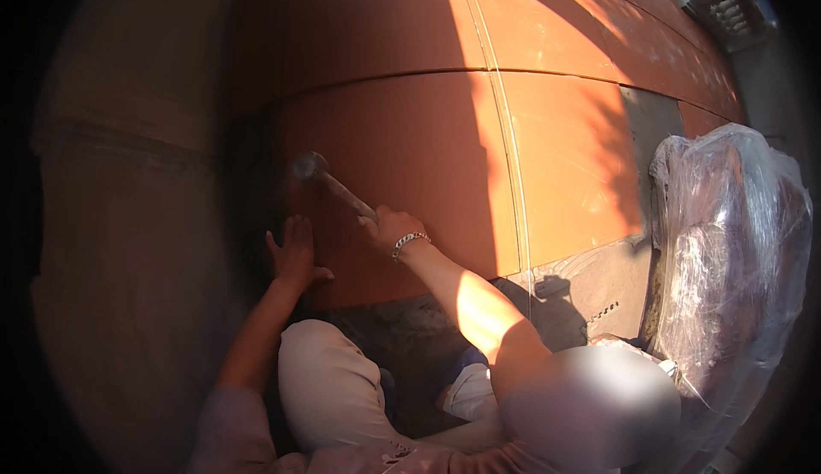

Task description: The person scoops cement from a bucket, spreads it on the floor with a trowel, places a terracotta tile, and taps it with a rubber mallet to secure it. The process is repeated for another tile.

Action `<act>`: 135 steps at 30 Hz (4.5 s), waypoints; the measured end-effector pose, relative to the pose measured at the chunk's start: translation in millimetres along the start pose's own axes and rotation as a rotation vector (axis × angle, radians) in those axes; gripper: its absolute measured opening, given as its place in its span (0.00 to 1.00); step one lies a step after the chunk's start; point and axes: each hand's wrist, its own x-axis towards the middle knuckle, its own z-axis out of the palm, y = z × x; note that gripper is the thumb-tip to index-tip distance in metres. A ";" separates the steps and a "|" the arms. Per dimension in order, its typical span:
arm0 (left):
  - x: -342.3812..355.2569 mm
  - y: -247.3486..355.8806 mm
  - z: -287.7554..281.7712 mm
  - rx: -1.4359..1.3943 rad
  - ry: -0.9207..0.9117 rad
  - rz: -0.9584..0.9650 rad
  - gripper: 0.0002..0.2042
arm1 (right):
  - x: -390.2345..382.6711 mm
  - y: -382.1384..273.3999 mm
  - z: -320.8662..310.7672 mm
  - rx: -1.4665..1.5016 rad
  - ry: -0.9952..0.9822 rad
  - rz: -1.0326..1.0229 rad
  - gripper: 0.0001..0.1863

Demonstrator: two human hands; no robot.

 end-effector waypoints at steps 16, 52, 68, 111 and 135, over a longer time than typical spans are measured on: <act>0.7 -5.4 9.6 -0.023 0.046 -0.007 0.63 | 2.7 -0.4 27.0 -0.096 0.064 -0.108 0.26; -0.4 6.1 -10.6 0.185 -0.034 0.015 0.65 | -76.1 20.6 14.5 0.020 -0.084 0.203 0.29; 15.1 41.7 -67.0 0.398 -0.310 0.022 0.53 | -116.2 146.2 -49.4 -0.040 -0.101 0.040 0.29; 324.3 388.2 -217.8 0.024 0.249 0.138 0.42 | 2.0 375.2 -199.2 0.258 0.473 0.369 0.28; 342.8 378.1 -221.5 0.035 0.273 0.241 0.23 | 155.6 273.4 -297.4 0.195 0.830 0.005 0.28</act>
